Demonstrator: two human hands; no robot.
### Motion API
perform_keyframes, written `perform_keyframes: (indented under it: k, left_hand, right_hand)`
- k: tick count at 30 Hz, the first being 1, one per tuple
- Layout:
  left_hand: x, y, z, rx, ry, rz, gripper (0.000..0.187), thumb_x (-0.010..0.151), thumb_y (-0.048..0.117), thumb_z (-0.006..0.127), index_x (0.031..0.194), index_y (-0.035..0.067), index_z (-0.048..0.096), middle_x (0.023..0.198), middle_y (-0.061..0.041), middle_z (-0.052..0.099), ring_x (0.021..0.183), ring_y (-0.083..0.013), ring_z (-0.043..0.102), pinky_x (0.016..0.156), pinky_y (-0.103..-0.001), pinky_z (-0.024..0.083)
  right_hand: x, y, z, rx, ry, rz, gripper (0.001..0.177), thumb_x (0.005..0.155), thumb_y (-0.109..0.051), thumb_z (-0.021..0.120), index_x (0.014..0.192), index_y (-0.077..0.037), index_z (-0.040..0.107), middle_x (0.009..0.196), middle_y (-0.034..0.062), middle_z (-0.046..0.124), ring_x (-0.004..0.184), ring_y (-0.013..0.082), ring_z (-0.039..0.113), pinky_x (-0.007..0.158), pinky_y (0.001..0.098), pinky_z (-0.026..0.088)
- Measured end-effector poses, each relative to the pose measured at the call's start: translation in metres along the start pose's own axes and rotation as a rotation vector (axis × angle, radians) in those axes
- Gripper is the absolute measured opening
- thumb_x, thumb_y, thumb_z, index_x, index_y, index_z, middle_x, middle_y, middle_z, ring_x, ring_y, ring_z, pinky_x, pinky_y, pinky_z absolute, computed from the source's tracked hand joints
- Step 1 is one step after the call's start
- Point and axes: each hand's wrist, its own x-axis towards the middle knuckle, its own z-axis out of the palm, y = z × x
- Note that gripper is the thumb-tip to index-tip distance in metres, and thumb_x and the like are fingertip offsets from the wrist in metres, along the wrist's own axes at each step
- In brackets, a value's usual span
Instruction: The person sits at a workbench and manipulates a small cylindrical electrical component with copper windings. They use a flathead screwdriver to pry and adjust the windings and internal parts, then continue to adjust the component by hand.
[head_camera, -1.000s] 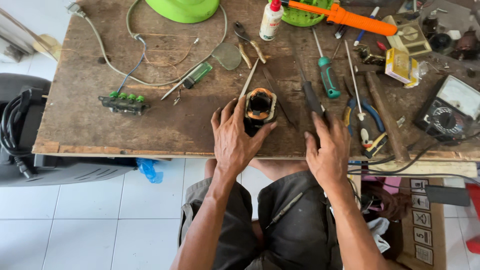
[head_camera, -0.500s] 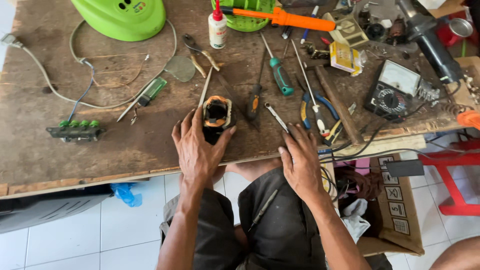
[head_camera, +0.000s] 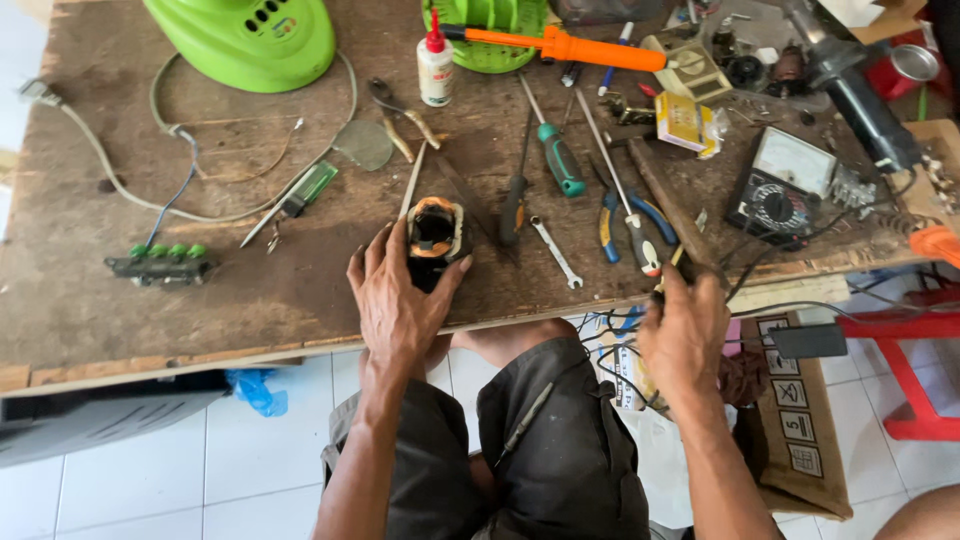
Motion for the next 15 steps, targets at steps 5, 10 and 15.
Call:
perform_keyframes:
  k: [5, 10, 15]
  left_hand:
    - [0.0, 0.008, -0.005, 0.021, -0.01, -0.053, 0.094, 0.086, 0.071, 0.084, 0.149, 0.004, 0.065, 0.133, -0.023, 0.076, 0.14, -0.0347, 0.061, 0.127, -0.055, 0.029]
    - [-0.003, 0.011, -0.011, -0.015, 0.016, -0.043, 0.083, 0.086, 0.069, 0.077, 0.141, 0.007, 0.069, 0.121, -0.016, 0.078, 0.127, -0.0332, 0.063, 0.122, -0.052, 0.034]
    - [-0.001, 0.014, -0.012, -0.062, 0.005, -0.061, 0.082, 0.086, 0.069, 0.076, 0.141, 0.009, 0.069, 0.118, -0.012, 0.079, 0.123, -0.0347, 0.061, 0.118, -0.053, 0.037]
  right_hand:
    - [0.001, -0.007, -0.028, 0.197, 0.125, -0.121, 0.035, 0.099, -0.001, 0.078, 0.134, -0.002, 0.081, 0.127, 0.0245, 0.063, 0.115, 0.0499, 0.069, 0.099, 0.0577, 0.057]
    - [0.019, -0.014, -0.05, 0.278, 0.364, -0.2, 0.013, 0.117, 0.014, 0.087, 0.129, 0.018, 0.084, 0.123, 0.0346, 0.073, 0.105, 0.0487, 0.074, 0.083, 0.0562, 0.057]
    - [0.052, -0.032, -0.033, 0.603, 0.36, -0.115, 0.014, 0.122, 0.011, 0.072, 0.125, 0.025, 0.072, 0.135, 0.0344, 0.053, 0.094, 0.0345, 0.059, 0.067, 0.0406, 0.045]
